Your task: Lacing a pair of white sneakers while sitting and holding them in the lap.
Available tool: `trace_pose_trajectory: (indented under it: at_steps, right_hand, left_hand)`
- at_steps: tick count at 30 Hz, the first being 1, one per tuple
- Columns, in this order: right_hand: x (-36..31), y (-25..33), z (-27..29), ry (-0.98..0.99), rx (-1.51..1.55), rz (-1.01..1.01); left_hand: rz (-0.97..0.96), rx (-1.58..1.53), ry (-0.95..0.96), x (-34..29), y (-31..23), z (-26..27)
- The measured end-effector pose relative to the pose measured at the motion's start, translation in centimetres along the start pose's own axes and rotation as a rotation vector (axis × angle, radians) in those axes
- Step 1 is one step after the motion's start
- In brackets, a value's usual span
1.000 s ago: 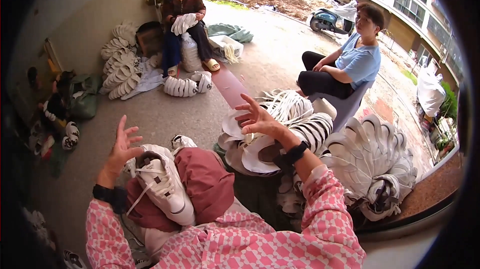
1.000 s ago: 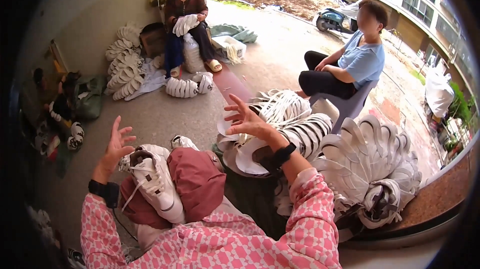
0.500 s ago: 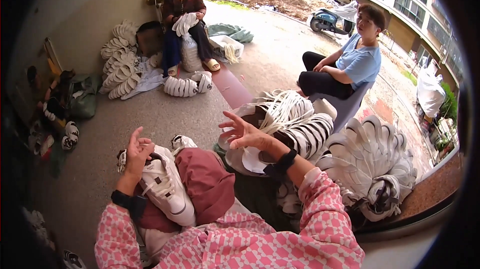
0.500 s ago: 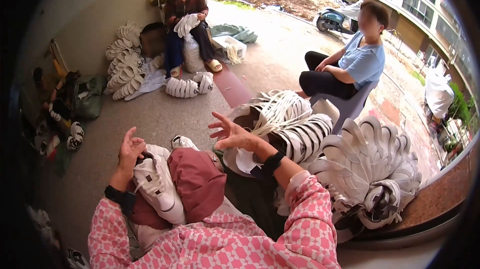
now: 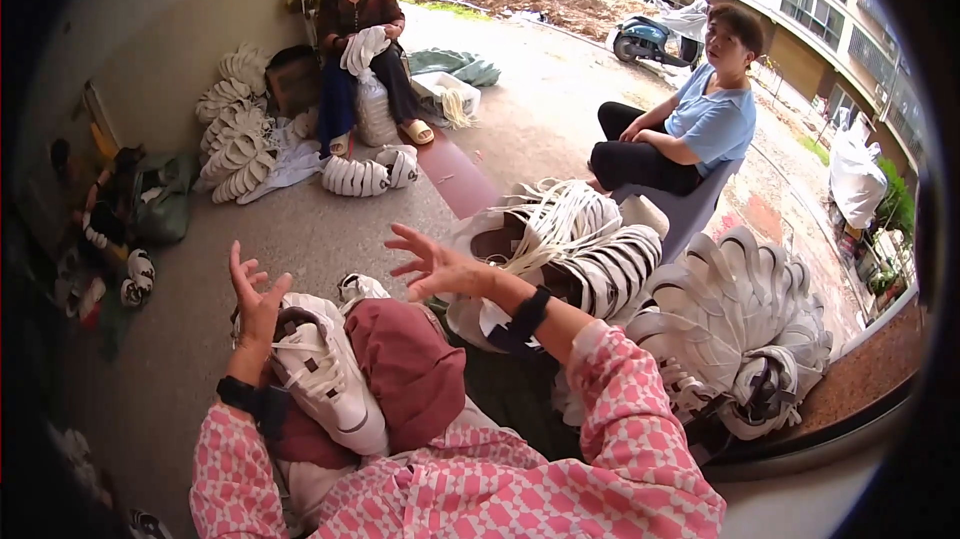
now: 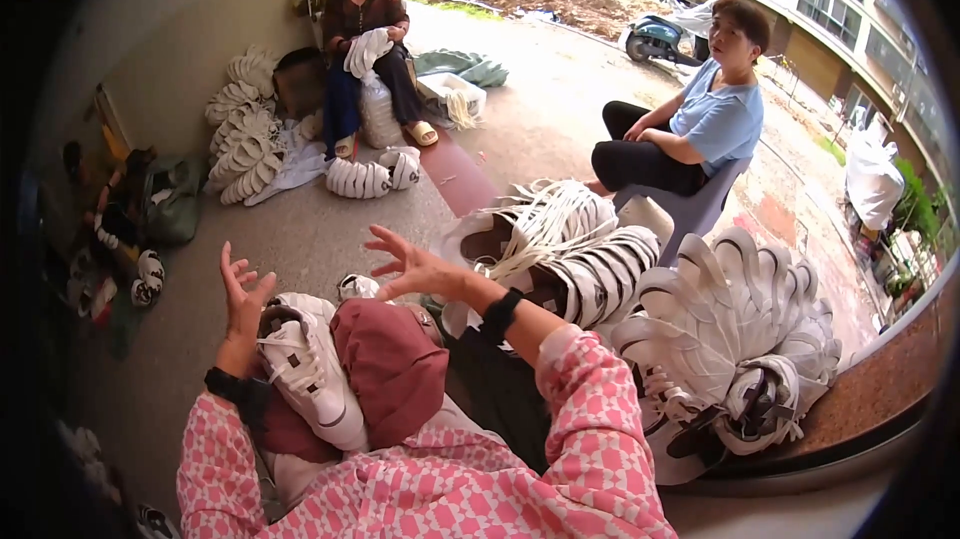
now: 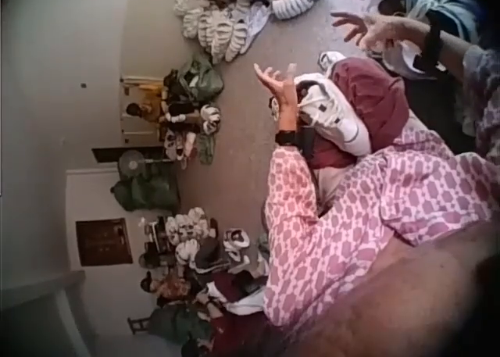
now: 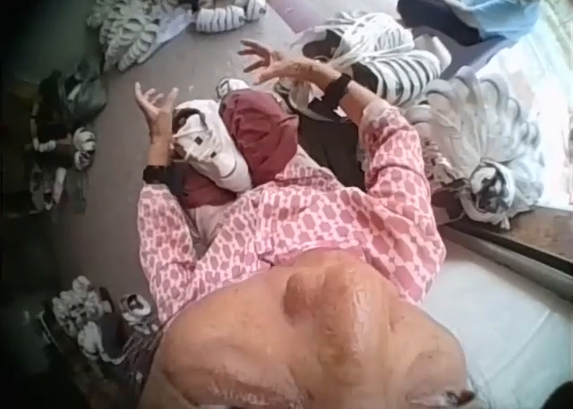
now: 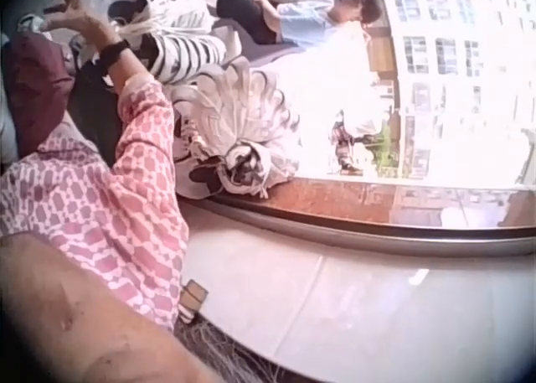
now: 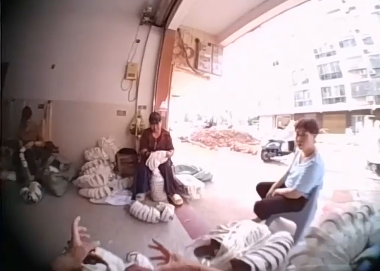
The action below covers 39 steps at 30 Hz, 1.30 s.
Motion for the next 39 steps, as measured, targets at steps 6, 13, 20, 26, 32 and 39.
trace_pose_trajectory:
  at_steps: [6, 13, 20, 26, 32, 39]
  right_hand:
    - [3.6, 0.5, 0.3, -0.027, -0.033, 0.088]
    - [2.2, -0.8, 0.2, -0.006, -0.066, 0.014]
    - [5.2, -1.1, 1.1, -0.036, -0.155, 0.07]
    - [8.0, 1.9, 4.3, -0.199, -0.118, 0.012]
    - [7.1, 2.6, 2.6, -0.123, -0.189, 0.042]
    - [2.0, -1.4, -0.9, 0.051, -0.429, -0.098]
  left_hand:
    - [0.165, -0.025, 0.004, 1.1, 2.1, 1.2]
    - [0.06, 0.043, 0.084, -1.0, 2.1, 2.7]
    - [0.242, -0.062, -0.008, 2.0, 4.2, 6.7]
    - [0.437, -0.009, -0.026, 3.9, 2.7, 8.4]
    - [0.351, -0.035, 0.04, 2.7, 0.2, 6.0]
    - [-0.048, 0.187, 0.262, -3.9, -3.2, 2.6]
Point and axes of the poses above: each hand's wrist, its own x-axis towards the middle knuckle, its own z-axis out of the back of the hand, y = z × x, the point moved 3 cm from there along x, towards the middle knuckle, and after that the axes turned 2 degrees about -x, right-handed, at the moved point
